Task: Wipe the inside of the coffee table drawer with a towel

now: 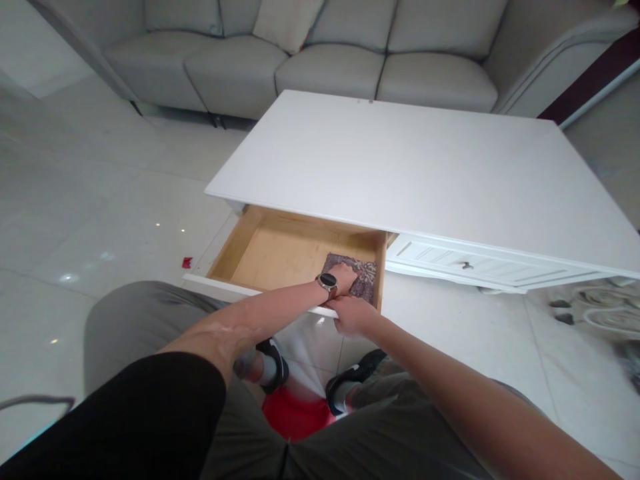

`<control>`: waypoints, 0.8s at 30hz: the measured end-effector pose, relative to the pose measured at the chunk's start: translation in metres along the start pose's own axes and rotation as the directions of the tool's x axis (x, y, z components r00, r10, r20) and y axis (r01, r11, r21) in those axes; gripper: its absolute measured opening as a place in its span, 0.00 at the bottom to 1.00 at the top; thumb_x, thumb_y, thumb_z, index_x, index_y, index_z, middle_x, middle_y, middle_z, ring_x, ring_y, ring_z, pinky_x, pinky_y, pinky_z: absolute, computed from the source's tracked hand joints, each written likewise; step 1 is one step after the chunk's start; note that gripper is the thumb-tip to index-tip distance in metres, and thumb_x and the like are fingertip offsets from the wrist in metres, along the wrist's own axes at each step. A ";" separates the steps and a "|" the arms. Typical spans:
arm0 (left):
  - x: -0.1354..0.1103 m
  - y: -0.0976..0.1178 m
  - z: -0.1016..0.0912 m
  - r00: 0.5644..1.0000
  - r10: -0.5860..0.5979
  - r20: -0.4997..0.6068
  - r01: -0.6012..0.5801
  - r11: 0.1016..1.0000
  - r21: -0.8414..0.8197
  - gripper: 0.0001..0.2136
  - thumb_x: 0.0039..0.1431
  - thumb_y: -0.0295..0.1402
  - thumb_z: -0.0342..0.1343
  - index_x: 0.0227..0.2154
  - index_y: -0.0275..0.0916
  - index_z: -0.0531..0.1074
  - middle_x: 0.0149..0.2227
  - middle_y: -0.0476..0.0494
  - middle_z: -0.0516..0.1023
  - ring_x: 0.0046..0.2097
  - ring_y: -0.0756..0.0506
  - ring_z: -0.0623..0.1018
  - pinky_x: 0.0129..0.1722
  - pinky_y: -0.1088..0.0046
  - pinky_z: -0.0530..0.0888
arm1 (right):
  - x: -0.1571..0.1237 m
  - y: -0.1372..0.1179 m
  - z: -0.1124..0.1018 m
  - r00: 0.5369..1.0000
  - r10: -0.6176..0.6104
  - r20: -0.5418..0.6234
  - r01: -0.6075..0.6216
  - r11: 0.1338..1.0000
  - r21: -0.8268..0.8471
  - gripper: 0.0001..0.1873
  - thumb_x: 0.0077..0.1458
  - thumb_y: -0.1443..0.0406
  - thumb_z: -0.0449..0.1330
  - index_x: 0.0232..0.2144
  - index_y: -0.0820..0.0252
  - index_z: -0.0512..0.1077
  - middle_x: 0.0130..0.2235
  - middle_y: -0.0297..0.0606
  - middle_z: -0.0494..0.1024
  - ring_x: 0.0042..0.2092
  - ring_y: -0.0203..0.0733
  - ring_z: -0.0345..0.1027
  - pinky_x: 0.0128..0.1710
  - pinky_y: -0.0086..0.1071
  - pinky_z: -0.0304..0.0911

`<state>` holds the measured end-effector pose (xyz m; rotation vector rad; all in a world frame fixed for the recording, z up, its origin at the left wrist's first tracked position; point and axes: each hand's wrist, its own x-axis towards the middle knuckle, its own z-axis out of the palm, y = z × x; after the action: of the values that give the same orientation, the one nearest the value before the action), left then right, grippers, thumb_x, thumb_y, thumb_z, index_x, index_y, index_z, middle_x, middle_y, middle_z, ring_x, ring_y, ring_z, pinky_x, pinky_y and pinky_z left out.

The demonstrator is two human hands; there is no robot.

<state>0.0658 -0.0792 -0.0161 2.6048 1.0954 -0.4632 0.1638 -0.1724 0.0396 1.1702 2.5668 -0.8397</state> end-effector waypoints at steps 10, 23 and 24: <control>-0.039 -0.061 0.011 0.987 -0.145 0.073 0.144 0.989 0.013 0.51 0.49 0.46 0.75 0.73 0.44 0.57 0.58 0.24 0.78 0.62 0.29 0.75 0.60 0.58 0.73 | -0.002 -0.002 -0.003 0.995 0.081 0.063 -0.078 0.996 -0.046 0.22 0.61 0.64 0.56 0.57 0.57 0.72 0.54 0.51 0.81 0.53 0.56 0.77 0.50 0.45 0.69; -0.154 -0.204 0.036 0.846 -0.467 0.259 0.470 0.881 0.052 0.60 0.48 0.43 0.76 0.77 0.50 0.42 0.74 0.16 0.53 0.68 0.24 0.71 0.64 0.55 0.68 | -0.003 -0.002 -0.005 0.990 0.101 0.094 -0.097 0.994 -0.040 0.21 0.61 0.64 0.55 0.56 0.56 0.71 0.53 0.49 0.80 0.53 0.55 0.76 0.50 0.43 0.67; -0.157 -0.209 0.037 0.848 -0.460 0.264 0.464 0.884 0.051 0.60 0.48 0.42 0.76 0.77 0.50 0.42 0.74 0.15 0.52 0.68 0.24 0.70 0.65 0.55 0.68 | -0.003 -0.002 -0.005 0.991 0.100 0.091 -0.097 0.995 -0.039 0.21 0.62 0.64 0.55 0.56 0.57 0.71 0.54 0.49 0.80 0.53 0.55 0.76 0.50 0.43 0.67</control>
<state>-0.1972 -0.0521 -0.0145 2.1574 1.6159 -0.8795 0.1646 -0.1725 0.0456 1.2076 2.4183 -0.8048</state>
